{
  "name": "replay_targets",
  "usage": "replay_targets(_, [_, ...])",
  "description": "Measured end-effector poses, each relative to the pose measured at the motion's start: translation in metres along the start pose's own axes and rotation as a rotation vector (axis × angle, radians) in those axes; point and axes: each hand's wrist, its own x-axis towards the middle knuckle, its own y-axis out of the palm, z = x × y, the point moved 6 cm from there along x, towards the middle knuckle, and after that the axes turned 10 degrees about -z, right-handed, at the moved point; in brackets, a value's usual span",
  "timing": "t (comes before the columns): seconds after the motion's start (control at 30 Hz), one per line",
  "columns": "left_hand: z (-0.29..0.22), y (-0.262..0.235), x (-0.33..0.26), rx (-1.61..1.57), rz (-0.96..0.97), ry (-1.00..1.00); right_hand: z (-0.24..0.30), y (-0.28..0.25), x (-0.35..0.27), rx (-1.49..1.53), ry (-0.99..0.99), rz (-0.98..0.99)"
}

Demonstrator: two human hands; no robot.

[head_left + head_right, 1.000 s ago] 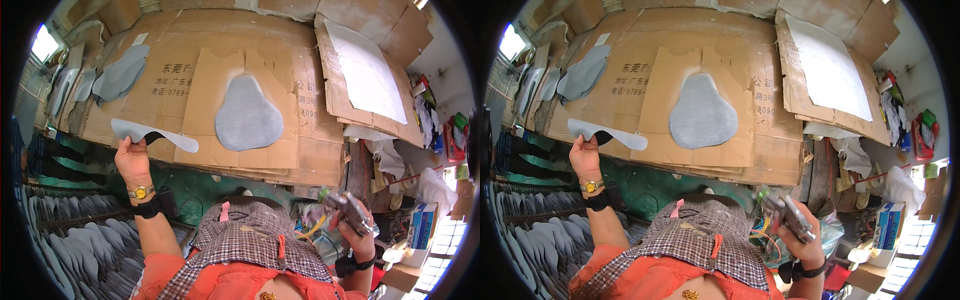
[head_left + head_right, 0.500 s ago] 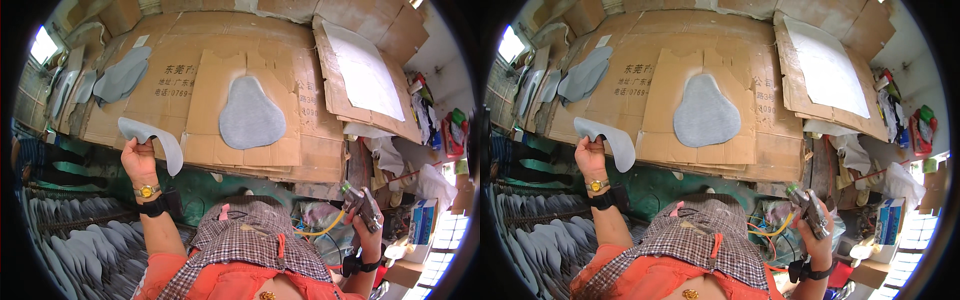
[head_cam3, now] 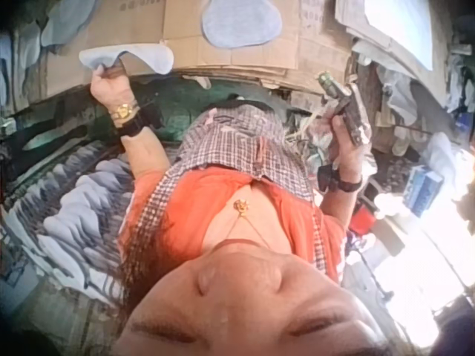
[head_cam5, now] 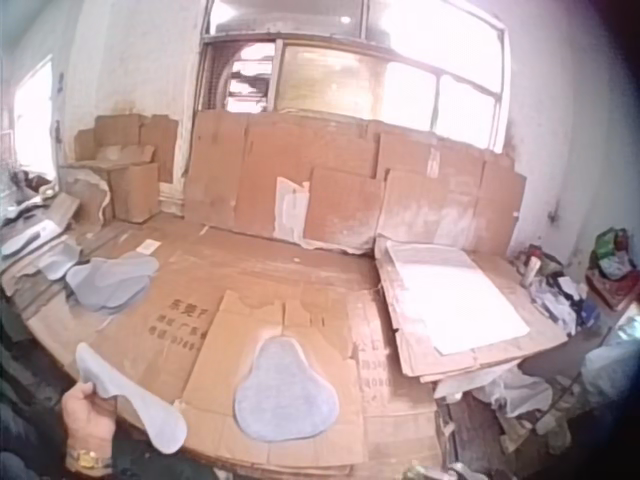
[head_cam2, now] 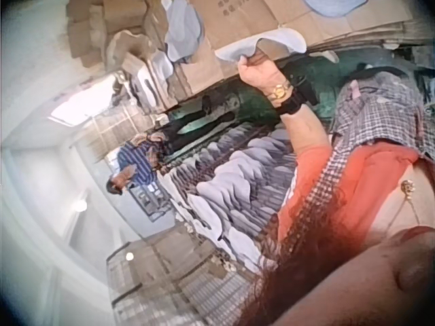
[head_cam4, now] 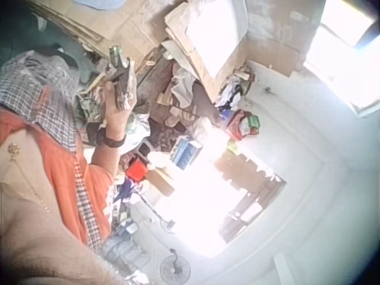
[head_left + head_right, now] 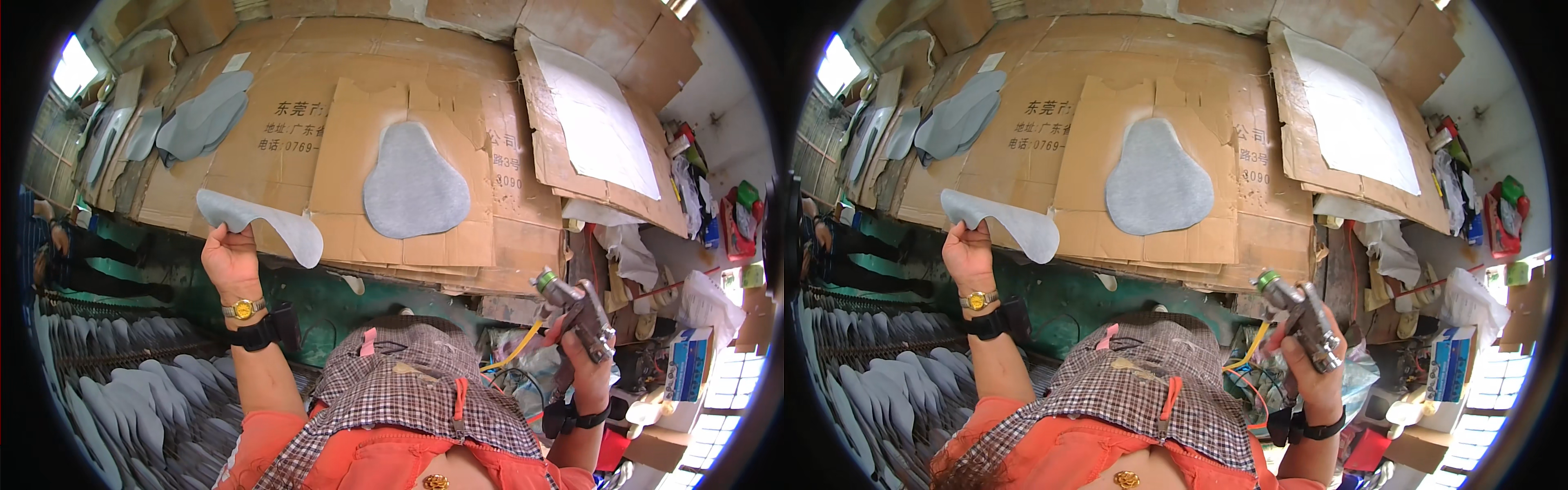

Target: The person repeatedly picks up grey shoe insoles and white foam pads from a rack and table. They use a handheld pneumatic tool to apply adhesive or fasten the foam pad to the insole, then place the assembled unit back onto the rack. The process is repetitive and involves handling multiple shoe components.

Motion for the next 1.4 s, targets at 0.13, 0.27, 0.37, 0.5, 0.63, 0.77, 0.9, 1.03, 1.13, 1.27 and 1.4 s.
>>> replay_targets(0.13, [0.000,-0.001,-0.005,0.033,-0.048,0.001,-0.002,-0.024,-0.006,-0.100,-0.005,-0.074])
replay_targets(0.27, [0.002,-0.003,-0.006,0.057,-0.041,0.017,-0.007,-0.043,-0.019,-0.165,0.015,-0.014])
replay_targets(0.37, [0.003,-0.001,-0.008,0.078,0.008,0.049,-0.004,-0.038,-0.024,-0.121,0.039,0.044])
replay_targets(0.5, [0.007,-0.004,-0.011,0.114,-0.017,0.065,0.008,-0.024,-0.006,-0.027,-0.047,-0.011])
replay_targets(0.63, [0.008,-0.001,-0.020,0.124,-0.111,0.099,0.009,-0.031,0.000,-0.128,-0.033,0.079])
replay_targets(0.77, [0.011,0.003,-0.027,0.144,-0.082,0.094,-0.009,-0.048,-0.009,-0.218,0.031,0.188])
replay_targets(0.9, [0.020,0.000,-0.027,0.138,-0.133,0.091,0.005,-0.037,0.011,-0.037,-0.032,0.046])
replay_targets(1.03, [0.026,0.010,-0.028,0.146,-0.082,0.078,-0.001,-0.041,0.006,-0.023,-0.046,0.236])
replay_targets(1.13, [0.028,0.011,-0.027,0.164,-0.107,0.091,-0.013,-0.054,-0.001,-0.097,-0.051,0.196])
replay_targets(1.27, [0.031,0.010,-0.029,0.171,-0.153,0.109,-0.013,-0.073,0.004,-0.062,0.002,0.075])
replay_targets(1.4, [0.035,0.011,-0.031,0.198,-0.179,0.104,-0.018,-0.077,-0.005,-0.067,0.012,0.164])
